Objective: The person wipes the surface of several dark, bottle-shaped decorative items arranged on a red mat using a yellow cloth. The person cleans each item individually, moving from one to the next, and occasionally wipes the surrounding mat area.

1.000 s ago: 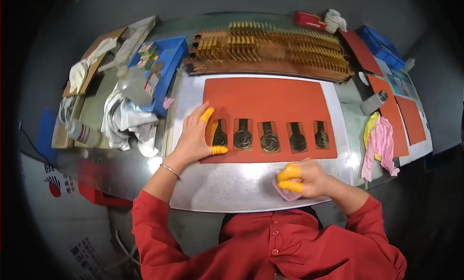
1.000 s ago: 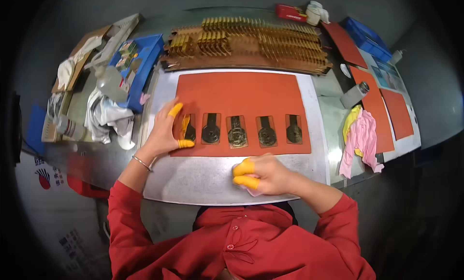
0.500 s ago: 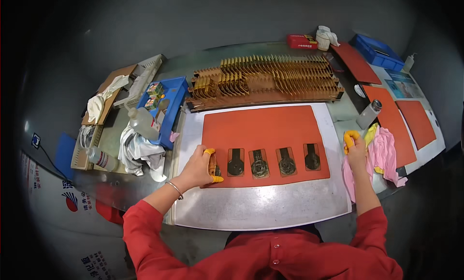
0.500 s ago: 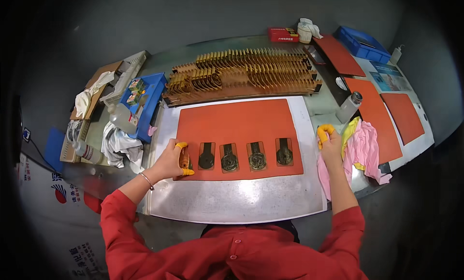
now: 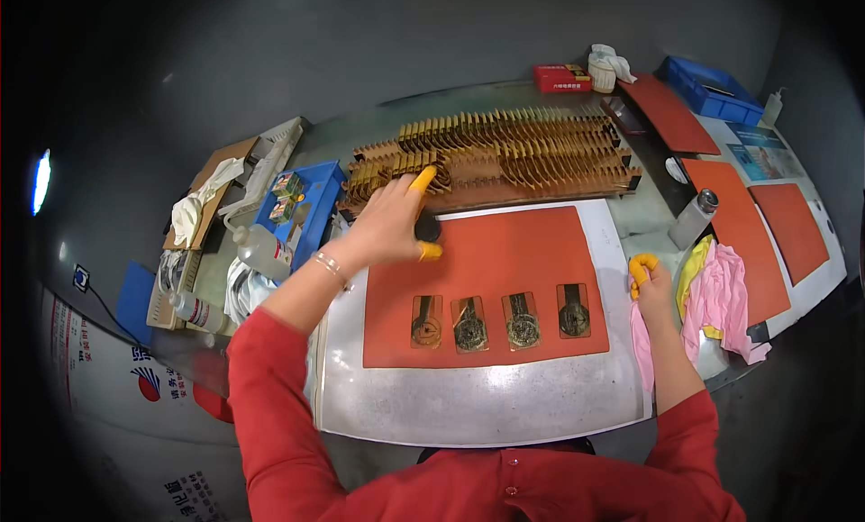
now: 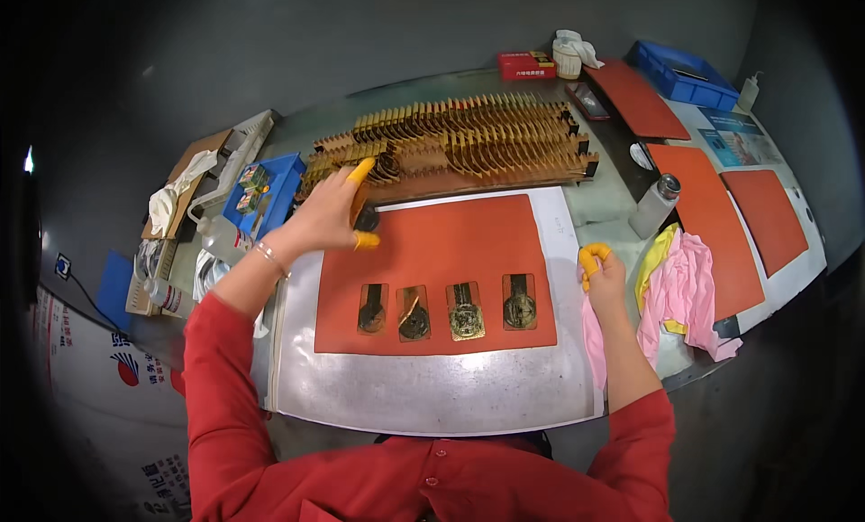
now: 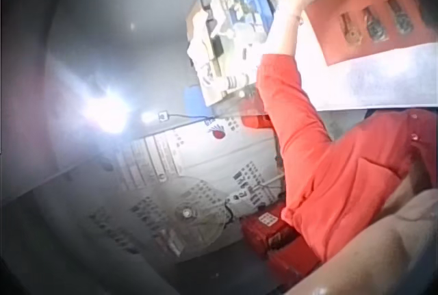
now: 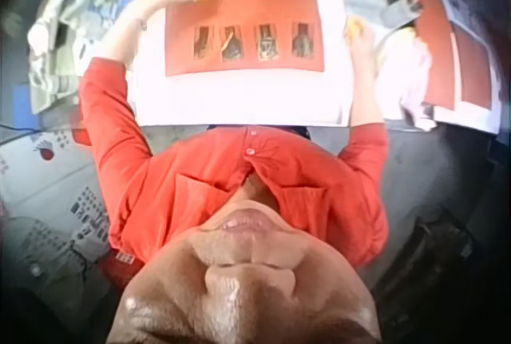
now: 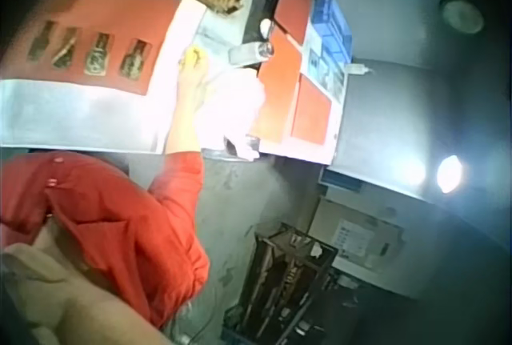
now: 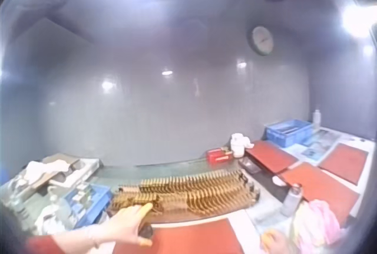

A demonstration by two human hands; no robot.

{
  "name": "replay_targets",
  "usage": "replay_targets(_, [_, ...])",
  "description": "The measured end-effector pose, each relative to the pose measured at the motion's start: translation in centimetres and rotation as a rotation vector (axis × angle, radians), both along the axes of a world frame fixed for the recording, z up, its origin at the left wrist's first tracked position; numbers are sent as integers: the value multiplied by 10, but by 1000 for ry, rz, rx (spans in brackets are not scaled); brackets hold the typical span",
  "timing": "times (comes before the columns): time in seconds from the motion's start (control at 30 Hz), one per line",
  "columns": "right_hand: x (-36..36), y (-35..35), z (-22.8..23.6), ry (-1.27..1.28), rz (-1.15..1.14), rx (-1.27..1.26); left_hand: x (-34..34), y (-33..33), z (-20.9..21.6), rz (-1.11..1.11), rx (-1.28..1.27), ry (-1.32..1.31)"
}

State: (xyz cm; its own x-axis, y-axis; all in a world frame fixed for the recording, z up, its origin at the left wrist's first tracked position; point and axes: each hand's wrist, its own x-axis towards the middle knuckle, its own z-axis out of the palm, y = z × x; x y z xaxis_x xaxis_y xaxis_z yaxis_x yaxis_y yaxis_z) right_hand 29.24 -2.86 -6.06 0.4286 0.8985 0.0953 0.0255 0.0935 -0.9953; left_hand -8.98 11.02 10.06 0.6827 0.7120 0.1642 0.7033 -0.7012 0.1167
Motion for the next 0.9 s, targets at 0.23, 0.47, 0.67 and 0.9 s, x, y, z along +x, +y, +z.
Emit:
replay_targets(0.23, [-9,2,1,52,8,3,74,96,-7,61,55,289])
replay_targets(0.47, [-5,2,0,34,52,16,104,116,-13,26,-98,436])
replay_targets(0.67, [-5,3,-1,43,53,37,112,125,-12,-41,-69,454])
replay_targets(0.9, [-6,5,2,36,58,10,119,127,-13,-54,-19,466])
